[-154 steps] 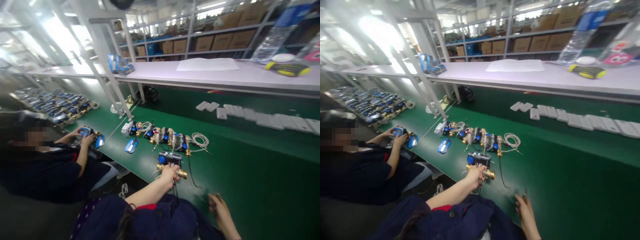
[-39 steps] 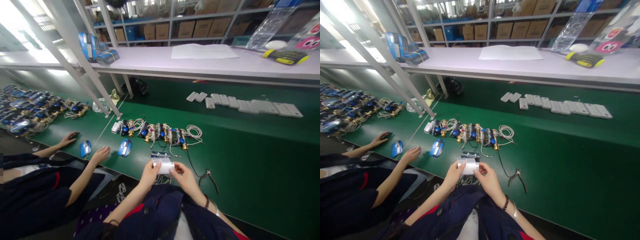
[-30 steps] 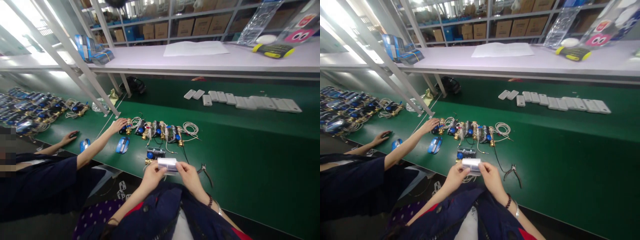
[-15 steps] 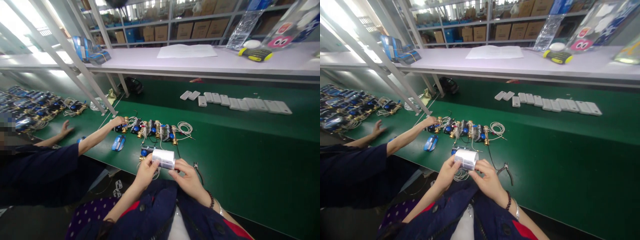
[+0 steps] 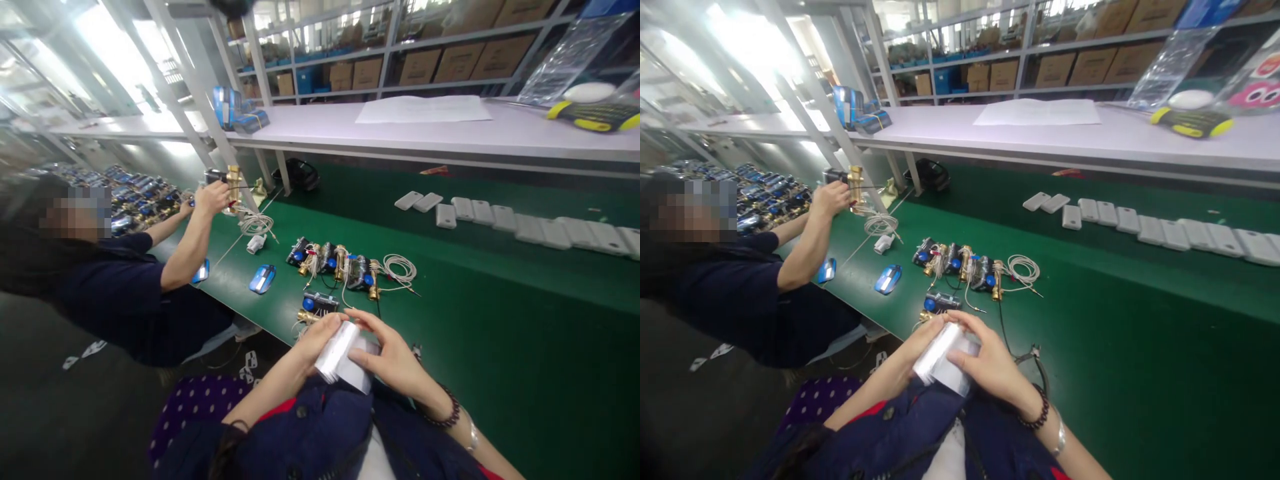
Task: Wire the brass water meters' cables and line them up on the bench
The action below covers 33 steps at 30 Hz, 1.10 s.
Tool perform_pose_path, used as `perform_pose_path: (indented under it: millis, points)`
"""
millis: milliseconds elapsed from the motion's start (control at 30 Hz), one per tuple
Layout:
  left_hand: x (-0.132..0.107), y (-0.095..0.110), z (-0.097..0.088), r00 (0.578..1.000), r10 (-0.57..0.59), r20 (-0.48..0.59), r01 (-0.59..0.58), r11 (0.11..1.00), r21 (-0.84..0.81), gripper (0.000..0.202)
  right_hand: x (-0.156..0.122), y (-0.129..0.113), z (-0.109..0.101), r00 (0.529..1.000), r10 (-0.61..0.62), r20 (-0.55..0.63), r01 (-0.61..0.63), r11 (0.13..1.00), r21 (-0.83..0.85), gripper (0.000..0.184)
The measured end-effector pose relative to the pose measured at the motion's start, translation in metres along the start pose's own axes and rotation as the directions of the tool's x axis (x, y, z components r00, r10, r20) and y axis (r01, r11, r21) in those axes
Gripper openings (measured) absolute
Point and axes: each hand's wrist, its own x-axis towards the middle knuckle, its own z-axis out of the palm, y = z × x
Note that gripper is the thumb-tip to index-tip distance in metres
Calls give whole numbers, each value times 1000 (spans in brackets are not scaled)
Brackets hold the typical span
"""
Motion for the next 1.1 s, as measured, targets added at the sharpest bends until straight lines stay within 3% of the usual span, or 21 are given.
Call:
perform_pose_path:
  millis: [100, 200, 300, 467, 567, 700, 967, 1100]
  points:
    - [-6, 4, 2, 999, -36, -18, 34, 994, -99, 69, -2, 4, 4, 982, 19, -186, -17, 1000, 8, 43]
    - [-12, 12, 4, 991, 136, -7, -136, 990, -25, 67, -3, 1, 7, 935, -80, -345, 31, 989, -145, 32]
    - [-16, 18, 6, 953, 303, -3, -295, 930, 221, 57, -4, -5, 7, 916, -231, -329, 147, 954, -260, 28]
    - [-19, 24, 4, 912, 410, -10, -367, 826, 429, 39, 0, -9, -1, 846, -384, -370, 219, 883, -416, 27]
    - [-18, 25, 2, 903, 429, -1, -376, 793, 479, 35, 4, -7, -2, 871, -378, -314, 236, 882, -407, 18]
    - [-15, 21, 0, 896, 443, -35, -371, 789, 489, 33, 6, -3, 2, 887, -312, -342, 198, 924, -329, 16]
    - [-5, 2, -1, 914, 390, -108, -307, 842, 443, 33, 9, 25, 1, 861, -241, -449, 100, 944, -315, 32]
    - [-4, 1, 2, 882, 453, -134, -352, 819, 454, 32, 15, 29, -2, 862, -273, -427, 106, 921, -375, 40]
